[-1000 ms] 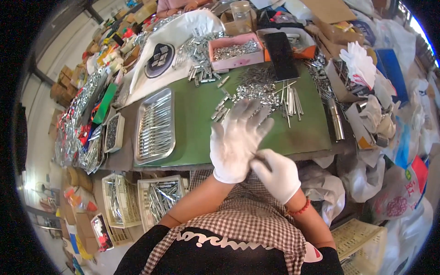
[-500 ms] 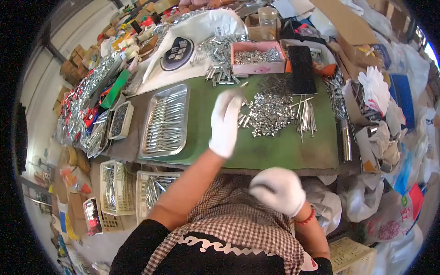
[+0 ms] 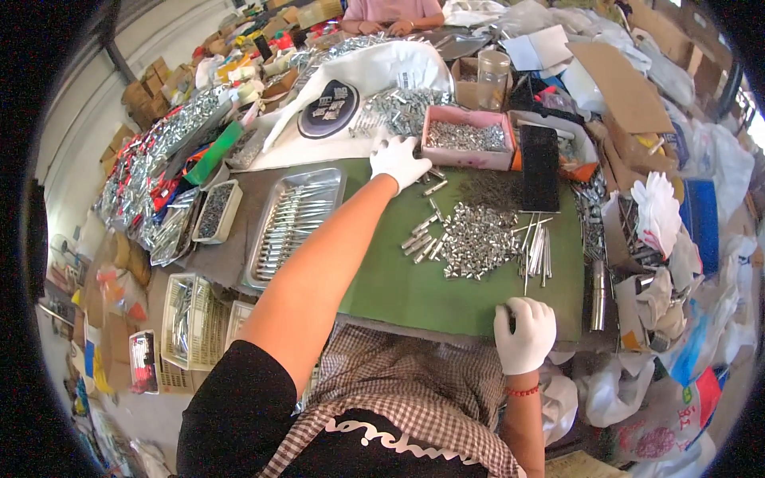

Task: Assembling small metal tubes onto rods at a factory workbench.

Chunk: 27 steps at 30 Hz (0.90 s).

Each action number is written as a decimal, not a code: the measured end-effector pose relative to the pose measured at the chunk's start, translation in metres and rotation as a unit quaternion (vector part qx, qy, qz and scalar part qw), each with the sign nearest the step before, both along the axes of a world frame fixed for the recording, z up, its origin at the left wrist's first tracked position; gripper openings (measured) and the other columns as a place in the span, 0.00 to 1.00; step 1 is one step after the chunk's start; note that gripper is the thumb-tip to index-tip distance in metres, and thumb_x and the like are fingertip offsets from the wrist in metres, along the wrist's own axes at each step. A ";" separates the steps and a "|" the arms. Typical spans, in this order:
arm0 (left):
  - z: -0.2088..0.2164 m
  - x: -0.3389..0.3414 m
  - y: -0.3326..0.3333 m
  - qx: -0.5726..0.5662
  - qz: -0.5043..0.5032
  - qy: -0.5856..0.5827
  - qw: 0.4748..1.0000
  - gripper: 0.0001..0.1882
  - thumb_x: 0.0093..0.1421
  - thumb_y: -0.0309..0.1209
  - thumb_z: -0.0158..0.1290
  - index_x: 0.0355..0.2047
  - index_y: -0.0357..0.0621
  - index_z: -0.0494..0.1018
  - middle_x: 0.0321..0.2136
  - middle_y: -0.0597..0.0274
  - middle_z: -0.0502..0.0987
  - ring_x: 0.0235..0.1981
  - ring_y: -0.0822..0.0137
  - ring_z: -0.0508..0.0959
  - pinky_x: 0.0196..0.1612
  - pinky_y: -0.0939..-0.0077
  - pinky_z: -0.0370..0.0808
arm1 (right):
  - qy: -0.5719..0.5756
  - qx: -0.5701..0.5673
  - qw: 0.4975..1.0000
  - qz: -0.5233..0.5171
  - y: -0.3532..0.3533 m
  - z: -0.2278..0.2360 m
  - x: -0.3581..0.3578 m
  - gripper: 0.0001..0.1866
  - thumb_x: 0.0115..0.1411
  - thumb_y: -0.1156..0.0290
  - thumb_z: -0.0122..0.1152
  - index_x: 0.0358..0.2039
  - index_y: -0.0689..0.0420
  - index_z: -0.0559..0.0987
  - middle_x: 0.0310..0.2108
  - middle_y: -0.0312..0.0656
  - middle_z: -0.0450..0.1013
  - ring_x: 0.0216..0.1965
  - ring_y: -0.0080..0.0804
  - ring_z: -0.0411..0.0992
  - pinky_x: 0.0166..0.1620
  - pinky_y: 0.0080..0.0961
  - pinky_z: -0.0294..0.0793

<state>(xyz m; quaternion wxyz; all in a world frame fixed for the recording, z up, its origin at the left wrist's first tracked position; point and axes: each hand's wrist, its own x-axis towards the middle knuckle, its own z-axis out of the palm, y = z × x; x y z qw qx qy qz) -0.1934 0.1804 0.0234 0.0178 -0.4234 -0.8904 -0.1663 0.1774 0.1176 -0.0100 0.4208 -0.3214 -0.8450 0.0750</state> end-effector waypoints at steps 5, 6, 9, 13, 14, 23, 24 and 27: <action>0.005 -0.004 -0.007 -0.009 -0.039 -0.012 0.999 0.31 0.52 0.56 0.54 0.53 0.57 0.78 0.57 0.53 0.73 0.63 0.47 0.68 0.63 0.48 0.66 | -0.029 0.004 1.000 -0.008 -0.001 0.003 0.000 0.07 0.51 0.75 0.68 0.31 0.55 0.77 0.31 0.40 0.77 0.35 0.42 0.75 0.43 0.39 0.72; 0.005 -0.003 -0.009 -0.013 -0.049 -0.008 0.999 0.29 0.53 0.55 0.53 0.51 0.55 0.79 0.56 0.53 0.74 0.64 0.47 0.66 0.64 0.52 0.66 | -0.029 0.003 1.000 -0.005 -0.001 0.002 -0.001 0.07 0.51 0.75 0.68 0.31 0.55 0.77 0.31 0.40 0.77 0.35 0.42 0.75 0.43 0.39 0.72; -0.008 -0.001 -0.013 0.045 -0.044 0.042 0.997 0.25 0.54 0.54 0.54 0.44 0.52 0.83 0.55 0.52 0.74 0.63 0.46 0.67 0.63 0.55 0.68 | -0.022 0.020 0.999 -0.015 -0.002 0.001 -0.001 0.07 0.52 0.75 0.68 0.31 0.55 0.77 0.31 0.40 0.77 0.35 0.42 0.75 0.43 0.38 0.72; -0.015 0.003 -0.019 0.075 -0.035 0.031 0.996 0.23 0.53 0.51 0.58 0.43 0.50 0.83 0.50 0.51 0.75 0.55 0.48 0.73 0.58 0.53 0.72 | -0.021 0.027 0.999 -0.015 -0.001 0.000 0.000 0.07 0.52 0.75 0.68 0.32 0.55 0.78 0.31 0.40 0.77 0.35 0.42 0.75 0.43 0.38 0.72; -0.013 0.009 -0.022 0.072 -0.035 0.031 0.996 0.23 0.53 0.51 0.58 0.43 0.50 0.83 0.50 0.51 0.75 0.55 0.48 0.73 0.58 0.53 0.72 | -0.021 0.028 0.999 -0.016 0.000 -0.001 0.000 0.08 0.52 0.76 0.68 0.32 0.55 0.78 0.31 0.41 0.77 0.35 0.42 0.75 0.43 0.38 0.72; -0.010 0.056 -0.058 0.063 -0.051 -0.001 0.997 0.13 0.52 0.43 0.56 0.33 0.50 0.82 0.47 0.55 0.77 0.50 0.48 0.75 0.55 0.57 0.73 | -0.016 0.037 0.999 -0.014 0.001 0.000 0.000 0.07 0.53 0.75 0.68 0.32 0.55 0.78 0.33 0.41 0.77 0.36 0.43 0.75 0.43 0.39 0.72; -0.010 0.058 -0.063 0.061 -0.058 0.004 0.996 0.13 0.53 0.43 0.56 0.33 0.50 0.81 0.47 0.55 0.77 0.50 0.48 0.75 0.55 0.57 0.73 | -0.015 0.038 0.999 -0.007 0.001 0.000 0.001 0.08 0.52 0.74 0.68 0.32 0.55 0.78 0.33 0.41 0.77 0.36 0.44 0.75 0.42 0.39 0.72; -0.007 0.059 -0.068 0.061 -0.070 0.037 0.995 0.12 0.53 0.42 0.55 0.31 0.50 0.80 0.42 0.55 0.78 0.48 0.48 0.76 0.53 0.54 0.73 | -0.010 0.040 0.999 -0.012 0.002 -0.002 0.001 0.08 0.52 0.74 0.68 0.32 0.55 0.78 0.32 0.41 0.77 0.35 0.44 0.75 0.42 0.39 0.72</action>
